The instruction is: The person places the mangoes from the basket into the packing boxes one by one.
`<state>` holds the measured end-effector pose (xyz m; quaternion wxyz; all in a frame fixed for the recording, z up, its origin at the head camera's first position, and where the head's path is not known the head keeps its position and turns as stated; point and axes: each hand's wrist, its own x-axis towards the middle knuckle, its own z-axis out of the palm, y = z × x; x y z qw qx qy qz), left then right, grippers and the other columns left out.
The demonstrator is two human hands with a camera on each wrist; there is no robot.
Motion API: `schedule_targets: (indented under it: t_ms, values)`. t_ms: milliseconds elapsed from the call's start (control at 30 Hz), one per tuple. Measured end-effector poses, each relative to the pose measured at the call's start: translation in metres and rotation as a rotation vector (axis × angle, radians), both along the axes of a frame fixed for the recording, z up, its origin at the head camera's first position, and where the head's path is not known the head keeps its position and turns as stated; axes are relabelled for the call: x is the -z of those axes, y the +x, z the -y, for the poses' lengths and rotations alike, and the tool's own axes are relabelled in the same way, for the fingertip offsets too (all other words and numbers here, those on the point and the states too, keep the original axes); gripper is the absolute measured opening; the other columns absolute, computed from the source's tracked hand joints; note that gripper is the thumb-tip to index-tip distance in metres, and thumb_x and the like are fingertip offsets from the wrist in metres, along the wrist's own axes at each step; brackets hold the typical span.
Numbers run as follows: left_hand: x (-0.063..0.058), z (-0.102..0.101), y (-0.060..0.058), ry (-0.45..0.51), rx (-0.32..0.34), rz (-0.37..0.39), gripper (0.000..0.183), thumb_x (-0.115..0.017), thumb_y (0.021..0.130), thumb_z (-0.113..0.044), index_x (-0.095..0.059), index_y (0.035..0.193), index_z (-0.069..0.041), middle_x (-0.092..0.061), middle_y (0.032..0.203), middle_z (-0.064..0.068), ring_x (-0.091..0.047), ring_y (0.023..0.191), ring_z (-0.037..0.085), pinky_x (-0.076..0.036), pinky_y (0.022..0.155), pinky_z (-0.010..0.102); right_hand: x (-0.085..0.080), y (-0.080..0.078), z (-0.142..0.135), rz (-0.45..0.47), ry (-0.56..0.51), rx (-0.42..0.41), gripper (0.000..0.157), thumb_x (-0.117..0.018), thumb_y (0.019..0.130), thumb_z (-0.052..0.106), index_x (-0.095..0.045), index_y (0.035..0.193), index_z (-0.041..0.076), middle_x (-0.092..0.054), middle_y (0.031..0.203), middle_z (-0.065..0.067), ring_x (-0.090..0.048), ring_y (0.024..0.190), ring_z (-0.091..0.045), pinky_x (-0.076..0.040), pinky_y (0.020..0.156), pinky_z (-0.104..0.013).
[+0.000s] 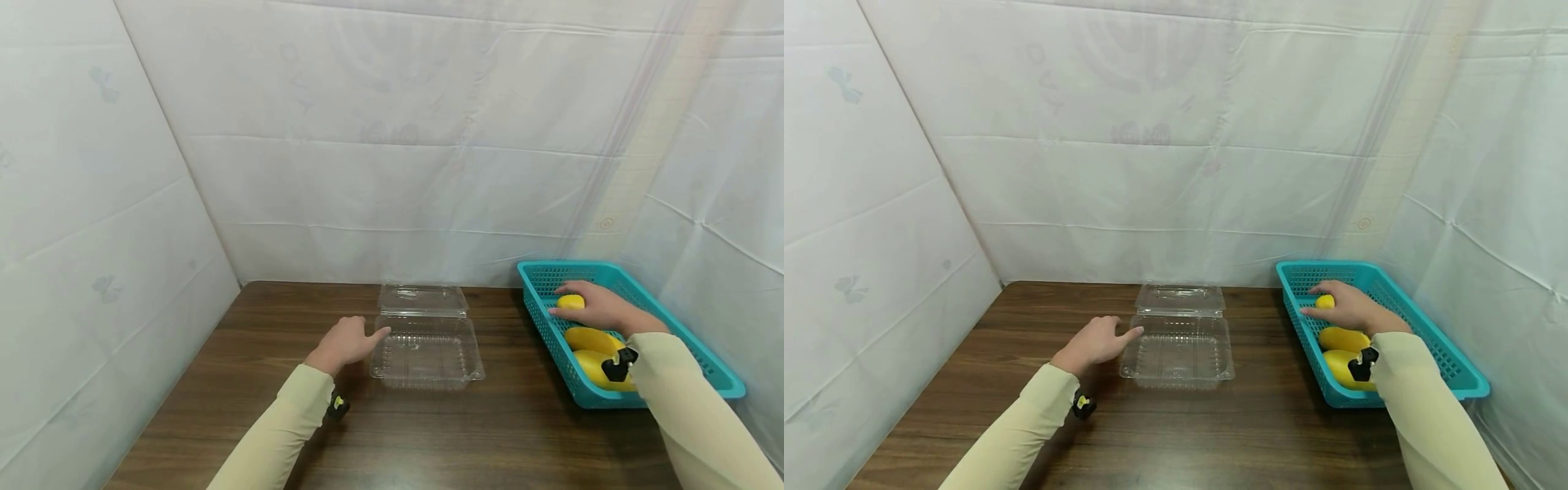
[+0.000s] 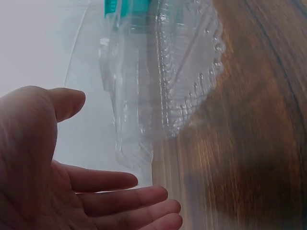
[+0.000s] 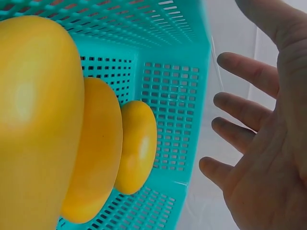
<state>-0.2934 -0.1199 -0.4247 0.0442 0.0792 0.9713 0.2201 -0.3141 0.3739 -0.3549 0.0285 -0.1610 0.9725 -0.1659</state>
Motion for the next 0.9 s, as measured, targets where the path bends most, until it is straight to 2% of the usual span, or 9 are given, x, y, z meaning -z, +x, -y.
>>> schedule_targets:
  t_ms: [233,400,467,533,600,667,900]
  values:
    - [-0.003,-0.004,0.002,0.041,-0.027,0.049,0.083,-0.047,0.1,-0.064,-0.055,0.139,0.009,-0.06,0.14,0.026,-0.062,0.127,0.04,-0.053,0.105,0.054,0.0,0.002,-0.005,0.011,-0.005,-0.009,0.068,-0.07,0.093,0.052,-0.059,0.14,0.003,-0.041,0.153,-0.035,-0.038,0.138,-0.057,-0.037,0.108,-0.076]
    - [-0.002,-0.007,0.001,0.069,-0.032,0.062,0.081,-0.049,0.1,-0.063,-0.057,0.136,0.01,-0.062,0.137,0.026,-0.065,0.122,0.038,-0.055,0.102,0.053,-0.001,0.004,-0.008,0.034,0.005,0.001,0.072,-0.071,0.091,0.055,-0.059,0.14,0.003,-0.048,0.149,-0.032,-0.043,0.135,-0.055,-0.042,0.104,-0.074]
    - [-0.002,-0.008,0.001,0.094,-0.035,0.086,0.075,-0.052,0.1,-0.062,-0.062,0.126,0.008,-0.068,0.124,0.023,-0.069,0.108,0.033,-0.058,0.093,0.049,-0.001,0.005,-0.009,0.048,0.014,0.0,0.072,-0.071,0.091,0.054,-0.059,0.14,0.003,-0.051,0.147,-0.032,-0.046,0.132,-0.055,-0.045,0.101,-0.072]
    - [-0.003,-0.009,0.002,0.126,-0.036,0.118,0.066,-0.055,0.099,-0.06,-0.067,0.109,0.005,-0.072,0.102,0.02,-0.071,0.088,0.029,-0.058,0.08,0.042,-0.002,0.006,-0.01,0.064,0.026,-0.003,0.072,-0.071,0.091,0.054,-0.059,0.14,0.003,-0.053,0.146,-0.032,-0.048,0.131,-0.055,-0.047,0.099,-0.071]
    - [-0.004,-0.01,0.002,0.159,-0.037,0.154,0.057,-0.058,0.099,-0.057,-0.067,0.092,-0.001,-0.07,0.08,0.015,-0.067,0.07,0.026,-0.055,0.069,0.036,-0.002,0.006,-0.011,0.079,0.036,-0.013,0.071,-0.071,0.091,0.053,-0.059,0.14,0.003,-0.053,0.145,-0.032,-0.048,0.13,-0.056,-0.048,0.098,-0.07]
    - [-0.004,-0.011,0.003,0.184,-0.038,0.184,0.052,-0.059,0.099,-0.054,-0.064,0.083,-0.005,-0.065,0.065,0.012,-0.065,0.061,0.025,-0.053,0.063,0.032,-0.003,0.007,-0.013,0.089,0.043,-0.024,0.071,-0.072,0.091,0.052,-0.059,0.14,0.003,-0.054,0.144,-0.032,-0.049,0.129,-0.056,-0.049,0.097,-0.07]
    - [-0.005,-0.015,0.003,0.226,-0.047,0.194,0.043,-0.063,0.1,-0.046,-0.064,0.09,-0.003,-0.064,0.062,0.009,-0.07,0.062,0.025,-0.06,0.065,0.031,-0.004,0.009,-0.019,0.116,0.035,-0.042,0.07,-0.076,0.089,0.048,-0.061,0.137,-0.002,-0.058,0.14,-0.031,-0.053,0.127,-0.054,-0.049,0.099,-0.068]
